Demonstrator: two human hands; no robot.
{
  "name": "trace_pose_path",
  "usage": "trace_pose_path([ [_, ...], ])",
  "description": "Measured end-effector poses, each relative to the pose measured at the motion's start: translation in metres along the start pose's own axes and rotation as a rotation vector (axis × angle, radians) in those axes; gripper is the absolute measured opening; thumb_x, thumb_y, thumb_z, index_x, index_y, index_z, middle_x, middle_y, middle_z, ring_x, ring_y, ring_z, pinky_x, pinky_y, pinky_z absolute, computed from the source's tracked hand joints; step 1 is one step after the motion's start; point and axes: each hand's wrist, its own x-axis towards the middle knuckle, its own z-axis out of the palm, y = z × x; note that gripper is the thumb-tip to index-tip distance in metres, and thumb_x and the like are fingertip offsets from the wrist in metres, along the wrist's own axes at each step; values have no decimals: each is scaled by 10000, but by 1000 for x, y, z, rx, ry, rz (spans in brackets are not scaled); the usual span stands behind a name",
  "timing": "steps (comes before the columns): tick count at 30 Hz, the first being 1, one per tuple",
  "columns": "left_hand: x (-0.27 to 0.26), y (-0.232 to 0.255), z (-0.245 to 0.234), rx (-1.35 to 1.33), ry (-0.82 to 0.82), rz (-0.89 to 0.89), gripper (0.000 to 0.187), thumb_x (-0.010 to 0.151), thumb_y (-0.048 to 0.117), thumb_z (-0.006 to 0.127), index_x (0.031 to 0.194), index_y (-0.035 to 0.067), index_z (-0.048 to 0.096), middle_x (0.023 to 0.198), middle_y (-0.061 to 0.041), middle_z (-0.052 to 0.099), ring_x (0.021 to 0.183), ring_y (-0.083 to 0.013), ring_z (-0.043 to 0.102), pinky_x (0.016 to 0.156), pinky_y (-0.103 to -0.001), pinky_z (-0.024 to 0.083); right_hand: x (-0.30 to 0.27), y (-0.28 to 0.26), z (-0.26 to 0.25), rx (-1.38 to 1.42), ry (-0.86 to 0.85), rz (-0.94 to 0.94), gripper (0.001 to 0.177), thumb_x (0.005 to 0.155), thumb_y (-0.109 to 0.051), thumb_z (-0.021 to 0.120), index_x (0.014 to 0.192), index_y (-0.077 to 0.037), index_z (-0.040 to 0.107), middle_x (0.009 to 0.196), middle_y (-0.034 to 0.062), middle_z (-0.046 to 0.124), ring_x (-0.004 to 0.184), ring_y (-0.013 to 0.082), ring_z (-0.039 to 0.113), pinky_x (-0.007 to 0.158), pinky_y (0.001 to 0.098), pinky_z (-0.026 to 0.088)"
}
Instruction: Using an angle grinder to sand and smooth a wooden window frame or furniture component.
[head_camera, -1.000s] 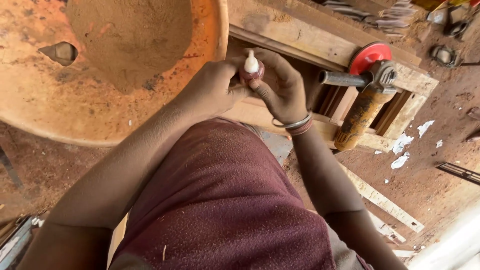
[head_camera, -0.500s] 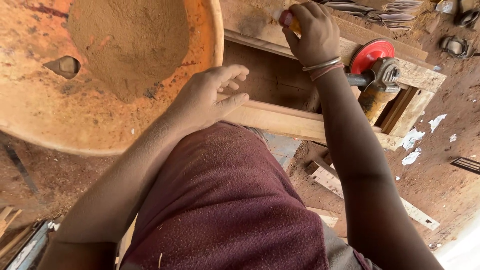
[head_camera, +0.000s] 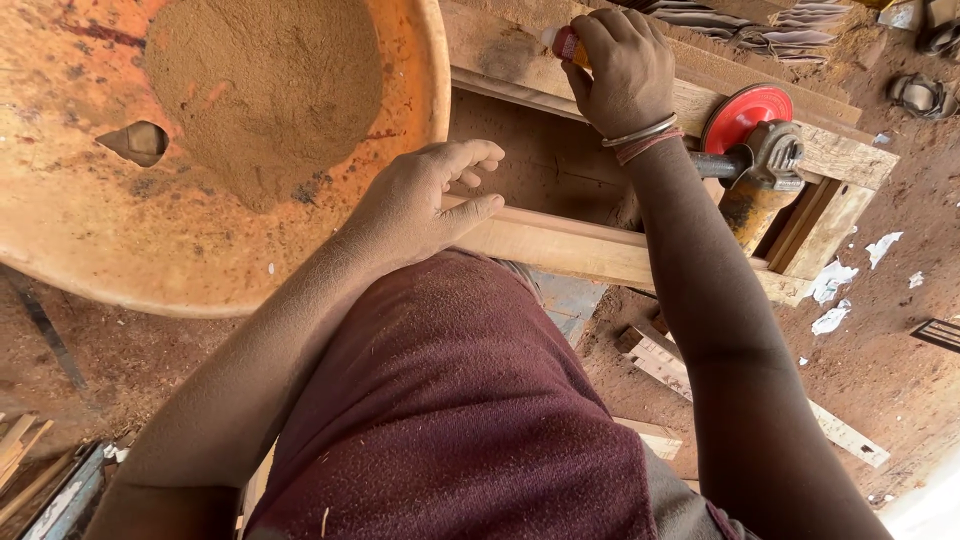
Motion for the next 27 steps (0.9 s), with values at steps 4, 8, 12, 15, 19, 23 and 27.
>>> trace_pose_path([
  [4,-1,2,0,18,-2,-7,433,941,303,734,1305,119,590,1247,-95,686,1136,-194,691,952,-381,582,2,-2,-1,3,3,-5,349,899,-191,858,1189,-89,694,1170,72,693,1080,273,670,897,420,563],
  [8,-1,0,0,21,-2,9,423,949,304,731,1298,115,586,1245,-101,687,1142,-195,690,938,-375,593,4,-4,0,3,12,-3,371,902,-193,855,1220,-89,693,1169,78,697,1079,273,673,908,419,561],
  [12,-1,0,1,20,-7,-5,413,949,303,724,1293,115,593,1246,-97,691,1145,-189,691,944,-376,595,4,-9,-3,9,12,8,358,923,-205,862,1212,-83,689,1169,83,699,1078,276,675,908,418,560],
  [15,-1,-1,1,34,-2,-8,426,945,306,723,1295,104,592,1264,-99,686,1134,-188,694,934,-373,602,7,-12,-4,17,2,26,349,926,-207,869,1201,-88,689,1163,79,703,1073,279,677,906,418,562],
  [19,-2,-2,1,2,-2,-6,443,945,310,721,1304,88,586,1265,-113,675,1141,-190,688,948,-377,593,6,-13,-7,37,-23,51,359,908,-193,864,1197,-79,684,1161,87,704,1074,290,674,902,421,561],
  [23,-3,3,-1,1,-21,-39,431,954,307,708,1305,91,582,1265,-109,674,1149,-186,684,958,-374,591,3,-13,-5,48,-19,57,376,904,-193,866,1208,-73,681,1165,91,704,1064,296,676,887,421,564],
  [27,-3,2,0,3,-5,-14,437,947,300,718,1303,87,581,1264,-114,672,1149,-189,684,957,-381,586,2,-12,-6,103,-11,109,381,913,-211,876,1209,-71,681,1158,100,702,1026,305,689,821,420,573],
])
